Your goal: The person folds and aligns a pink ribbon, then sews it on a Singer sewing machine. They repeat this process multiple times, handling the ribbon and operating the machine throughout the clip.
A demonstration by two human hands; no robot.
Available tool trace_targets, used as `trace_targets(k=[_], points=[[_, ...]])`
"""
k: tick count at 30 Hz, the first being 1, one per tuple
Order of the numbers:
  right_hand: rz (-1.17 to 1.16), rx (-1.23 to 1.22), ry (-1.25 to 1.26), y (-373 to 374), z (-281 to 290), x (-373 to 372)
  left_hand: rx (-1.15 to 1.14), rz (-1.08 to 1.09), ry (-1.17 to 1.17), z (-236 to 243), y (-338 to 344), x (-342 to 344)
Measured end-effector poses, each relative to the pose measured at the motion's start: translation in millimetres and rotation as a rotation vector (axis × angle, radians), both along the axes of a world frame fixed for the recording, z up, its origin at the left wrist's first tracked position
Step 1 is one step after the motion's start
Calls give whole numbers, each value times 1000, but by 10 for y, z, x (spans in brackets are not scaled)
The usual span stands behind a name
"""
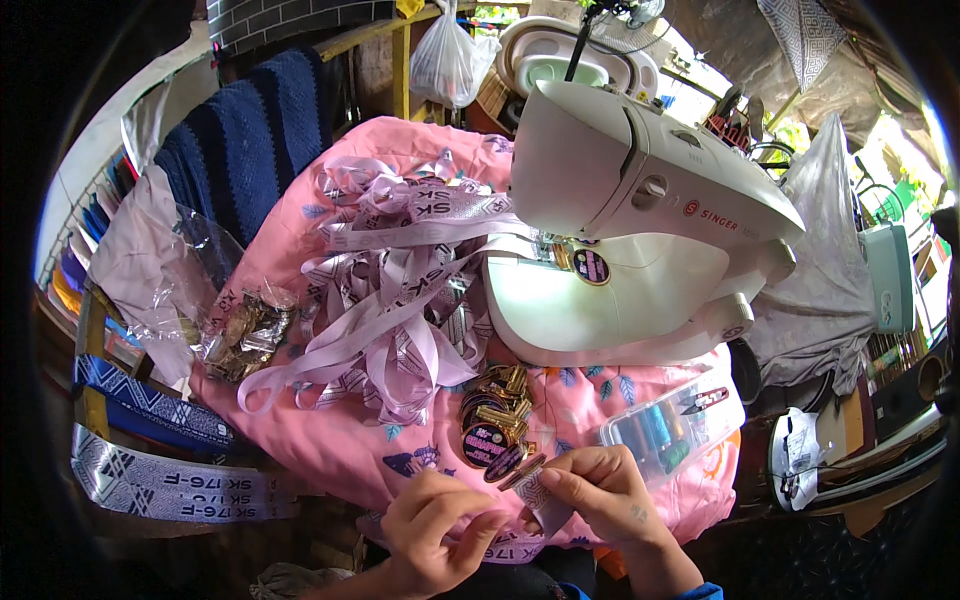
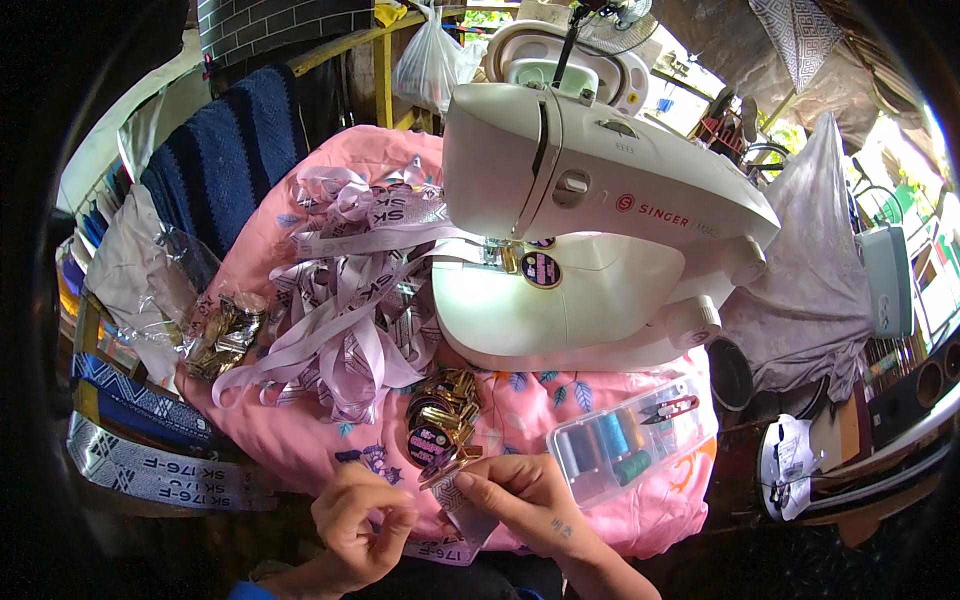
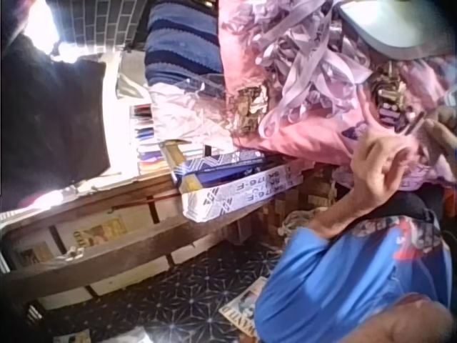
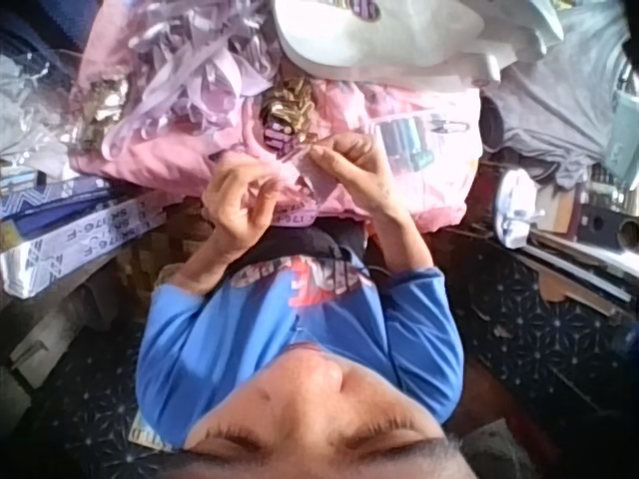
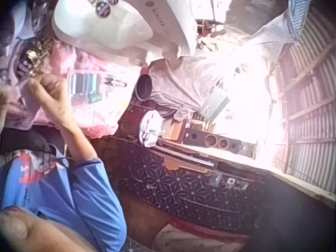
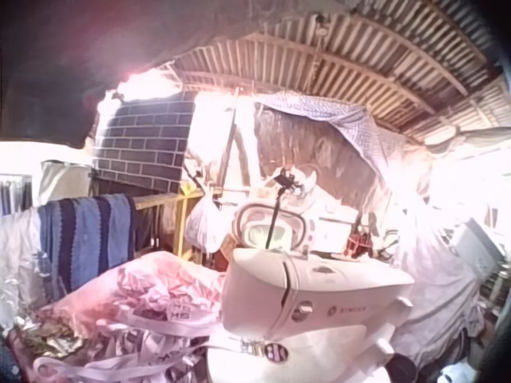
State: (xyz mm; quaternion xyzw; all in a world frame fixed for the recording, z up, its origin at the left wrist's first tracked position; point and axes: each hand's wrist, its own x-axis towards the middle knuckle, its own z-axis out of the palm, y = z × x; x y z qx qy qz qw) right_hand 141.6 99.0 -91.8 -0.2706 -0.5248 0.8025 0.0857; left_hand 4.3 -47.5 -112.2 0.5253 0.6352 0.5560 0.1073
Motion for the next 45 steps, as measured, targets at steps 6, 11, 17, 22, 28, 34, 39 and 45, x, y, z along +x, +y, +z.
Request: trace_targets(k=[6,11,17,22,28,34,39,45], points=[[-92,461,-51,-197,72,-79,9,-101,-936,-136,122,198],[-235,952,-123,-292,148,-121,88,-95,-1063,-235,257,272],[-171,1104,-182,-216,156,-97,59,-176,-1124,-230,411,235],[-85,889,-98,229,195,-14,-218,-432,-986,20,459,-94],[277,162,308,735,-140,-219,-360,-709,-582,271,848,-496],[194,206,134,886,68,-376,-372,-656,-292,336,1211,-778],[153,383,27,1159,194,-537,-455,-620,-179,341,1584,-1068],[114,721,-152,1564,214,-875,-288,-447,-144,113,1913,-1267]])
